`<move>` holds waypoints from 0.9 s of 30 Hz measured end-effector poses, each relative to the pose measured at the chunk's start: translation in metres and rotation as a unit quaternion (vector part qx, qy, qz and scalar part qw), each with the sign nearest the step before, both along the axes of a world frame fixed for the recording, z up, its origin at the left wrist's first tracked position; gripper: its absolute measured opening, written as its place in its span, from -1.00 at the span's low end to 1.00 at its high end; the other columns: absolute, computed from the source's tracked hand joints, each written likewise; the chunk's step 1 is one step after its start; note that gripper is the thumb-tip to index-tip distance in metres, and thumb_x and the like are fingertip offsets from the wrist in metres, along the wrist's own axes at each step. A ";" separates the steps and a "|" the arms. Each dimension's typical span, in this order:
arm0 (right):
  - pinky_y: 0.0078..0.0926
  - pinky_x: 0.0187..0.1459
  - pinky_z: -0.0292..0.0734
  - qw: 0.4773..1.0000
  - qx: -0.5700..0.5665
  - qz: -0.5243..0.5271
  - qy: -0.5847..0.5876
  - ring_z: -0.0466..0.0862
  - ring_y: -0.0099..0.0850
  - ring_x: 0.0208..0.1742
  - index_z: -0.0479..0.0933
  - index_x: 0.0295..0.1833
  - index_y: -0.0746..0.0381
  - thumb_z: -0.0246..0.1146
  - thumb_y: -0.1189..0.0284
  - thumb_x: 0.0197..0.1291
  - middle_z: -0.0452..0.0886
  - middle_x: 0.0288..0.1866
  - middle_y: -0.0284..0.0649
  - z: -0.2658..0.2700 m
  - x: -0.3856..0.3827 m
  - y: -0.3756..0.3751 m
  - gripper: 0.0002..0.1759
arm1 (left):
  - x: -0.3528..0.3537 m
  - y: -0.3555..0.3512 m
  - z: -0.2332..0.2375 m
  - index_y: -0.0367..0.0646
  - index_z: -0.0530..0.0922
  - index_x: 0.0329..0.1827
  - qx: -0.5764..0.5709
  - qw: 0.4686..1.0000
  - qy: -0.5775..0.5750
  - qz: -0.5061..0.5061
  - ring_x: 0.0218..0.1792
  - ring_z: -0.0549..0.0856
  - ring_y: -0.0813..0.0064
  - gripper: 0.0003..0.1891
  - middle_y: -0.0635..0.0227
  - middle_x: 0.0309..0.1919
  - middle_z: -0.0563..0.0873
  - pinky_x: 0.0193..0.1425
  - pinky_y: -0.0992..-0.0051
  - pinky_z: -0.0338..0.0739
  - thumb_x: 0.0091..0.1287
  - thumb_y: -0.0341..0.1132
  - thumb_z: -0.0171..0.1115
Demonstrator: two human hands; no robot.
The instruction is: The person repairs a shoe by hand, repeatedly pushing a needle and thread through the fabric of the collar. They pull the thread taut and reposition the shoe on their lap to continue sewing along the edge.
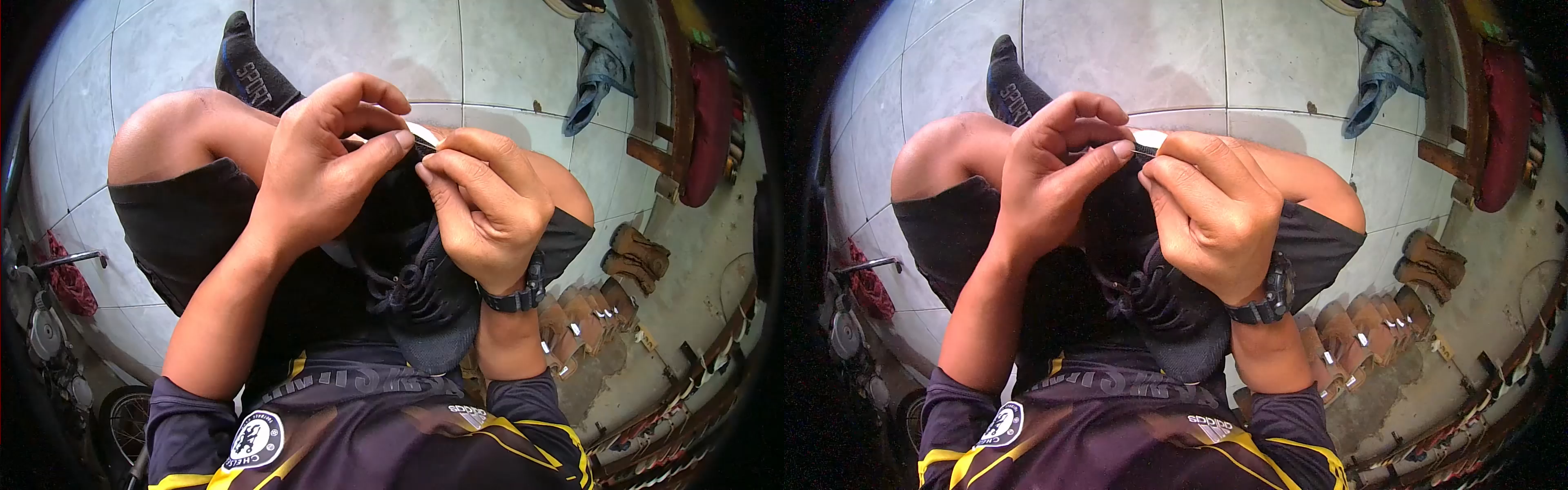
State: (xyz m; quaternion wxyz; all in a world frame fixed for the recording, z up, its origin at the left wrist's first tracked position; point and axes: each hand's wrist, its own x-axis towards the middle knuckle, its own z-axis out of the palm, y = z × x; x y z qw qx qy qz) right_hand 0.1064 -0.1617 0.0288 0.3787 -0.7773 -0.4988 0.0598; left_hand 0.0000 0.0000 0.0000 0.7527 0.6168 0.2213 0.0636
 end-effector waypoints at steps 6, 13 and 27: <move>-0.37 -0.23 0.62 0.994 0.016 -0.071 0.084 0.72 -0.22 -0.28 0.67 -0.32 0.32 0.43 0.69 -0.07 0.67 -0.25 -0.16 -0.003 -0.001 0.006 -0.84 | 0.000 0.001 -0.005 -0.30 0.60 -0.02 -0.029 0.999 -0.012 -0.007 -0.05 0.68 0.64 -0.87 0.39 -0.15 0.74 0.13 0.59 0.56 0.43 -0.55 0.32; -0.42 -0.32 0.57 0.992 0.009 -0.069 0.104 0.69 -0.32 -0.34 0.64 -0.36 0.32 0.42 0.66 -0.07 0.67 -0.27 -0.18 -0.004 0.004 0.006 -0.88 | 0.000 -0.003 -0.007 -0.31 0.58 -0.01 -0.011 0.999 -0.030 -0.012 -0.03 0.67 0.62 -0.86 0.40 -0.13 0.72 0.14 0.57 0.56 0.44 -0.55 0.31; -0.60 -0.40 0.49 0.975 0.038 -0.088 0.202 0.59 -0.57 -0.43 0.70 -0.34 0.30 0.48 0.61 -0.01 0.70 -0.25 -0.29 -0.010 0.007 0.000 -0.90 | 0.001 -0.009 -0.010 -0.26 0.52 0.01 -0.090 0.995 -0.032 0.003 0.10 0.75 0.47 -0.75 0.21 -0.05 0.79 0.24 0.45 0.64 0.37 -0.62 0.37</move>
